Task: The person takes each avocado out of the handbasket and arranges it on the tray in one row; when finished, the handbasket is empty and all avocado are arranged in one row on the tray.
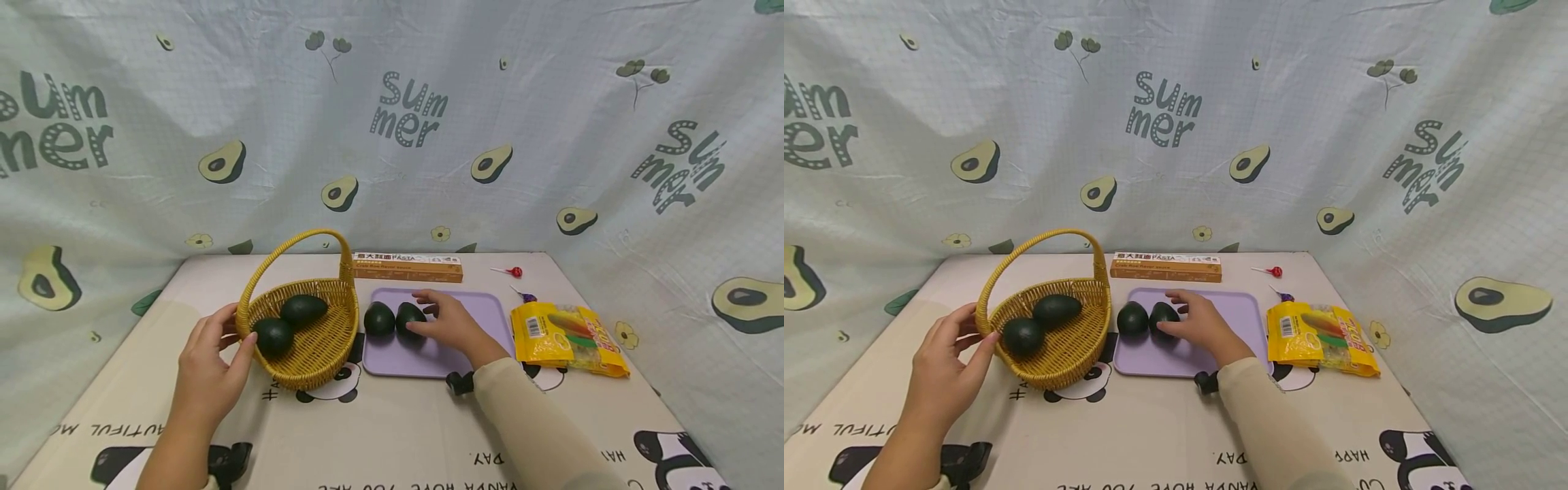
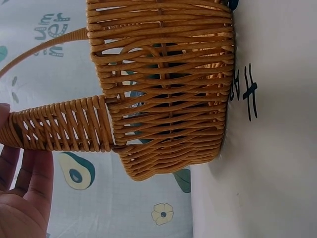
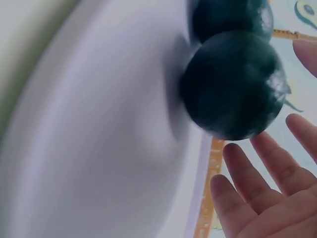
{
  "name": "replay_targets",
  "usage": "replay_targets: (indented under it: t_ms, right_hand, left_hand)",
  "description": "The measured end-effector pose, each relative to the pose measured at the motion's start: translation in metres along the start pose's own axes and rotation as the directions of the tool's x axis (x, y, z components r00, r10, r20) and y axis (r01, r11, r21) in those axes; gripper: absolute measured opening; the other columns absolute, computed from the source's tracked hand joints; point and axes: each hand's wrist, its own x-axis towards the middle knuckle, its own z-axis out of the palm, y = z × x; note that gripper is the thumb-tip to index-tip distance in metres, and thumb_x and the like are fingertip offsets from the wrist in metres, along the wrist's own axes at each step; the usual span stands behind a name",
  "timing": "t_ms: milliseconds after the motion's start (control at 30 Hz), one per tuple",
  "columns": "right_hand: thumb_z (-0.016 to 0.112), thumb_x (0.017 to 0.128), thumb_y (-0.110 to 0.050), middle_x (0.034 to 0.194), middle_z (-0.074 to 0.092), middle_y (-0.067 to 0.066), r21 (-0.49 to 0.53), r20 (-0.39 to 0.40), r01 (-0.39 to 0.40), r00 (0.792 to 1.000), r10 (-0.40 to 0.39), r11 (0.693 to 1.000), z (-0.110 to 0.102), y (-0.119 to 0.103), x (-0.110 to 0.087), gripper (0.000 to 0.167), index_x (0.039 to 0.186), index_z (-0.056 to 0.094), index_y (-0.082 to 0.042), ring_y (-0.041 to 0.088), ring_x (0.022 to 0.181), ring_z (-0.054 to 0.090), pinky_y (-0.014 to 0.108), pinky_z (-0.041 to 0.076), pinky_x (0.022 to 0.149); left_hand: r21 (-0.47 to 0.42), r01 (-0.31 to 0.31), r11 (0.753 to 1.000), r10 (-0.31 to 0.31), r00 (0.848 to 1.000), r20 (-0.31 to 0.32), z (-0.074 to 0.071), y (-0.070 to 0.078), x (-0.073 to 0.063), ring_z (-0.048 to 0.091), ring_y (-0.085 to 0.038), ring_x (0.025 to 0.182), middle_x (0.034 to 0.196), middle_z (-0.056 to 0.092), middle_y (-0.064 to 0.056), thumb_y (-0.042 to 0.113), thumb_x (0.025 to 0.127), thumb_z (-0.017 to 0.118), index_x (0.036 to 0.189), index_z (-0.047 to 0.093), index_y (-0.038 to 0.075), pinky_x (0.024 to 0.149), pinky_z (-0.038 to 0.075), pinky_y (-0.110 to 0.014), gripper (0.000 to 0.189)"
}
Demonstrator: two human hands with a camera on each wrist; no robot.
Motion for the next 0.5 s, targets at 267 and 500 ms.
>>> replay_targets:
  t_ms: [267, 500]
  right_hand:
    - [0.086, 0.083, -0.031, 0.144, 0.062, 0.009, 0.005, 0.01, 0.083, 0.997, -0.083, 0.997, -0.001, -0.021, 0.005, 0.067, 0.143, 0.059, -0.018, 0.03, 0.131, 0.059, 0.052, 0.049, 0.11]
    - [0.087, 0.083, -0.034, 0.147, 0.059, 0.005, -0.027, 0.063, 0.119, 0.991, -0.117, 0.993, 0.001, -0.042, 0.013, 0.07, 0.145, 0.058, -0.021, 0.03, 0.135, 0.057, 0.052, 0.049, 0.11]
  left_hand:
    - [-0.002, 0.0, 1.0, 0.0, 1.0, 0.006, -0.001, 0.0, 0.0, 0.066, -0.03, 0.105, 0.117, 0.061, -0.017, -0.001, 0.089, 0.075, 0.142, 0.053, 0.002, 0.092, 0.032, 0.007, 0.058]
    - [0.01, 0.0, 1.0, 0.0, 1.0, 0.011, 0.001, -0.002, -0.001, 0.066, -0.031, 0.105, 0.115, 0.06, -0.016, 0.001, 0.09, 0.076, 0.144, 0.051, 0.003, 0.093, 0.031, 0.007, 0.059]
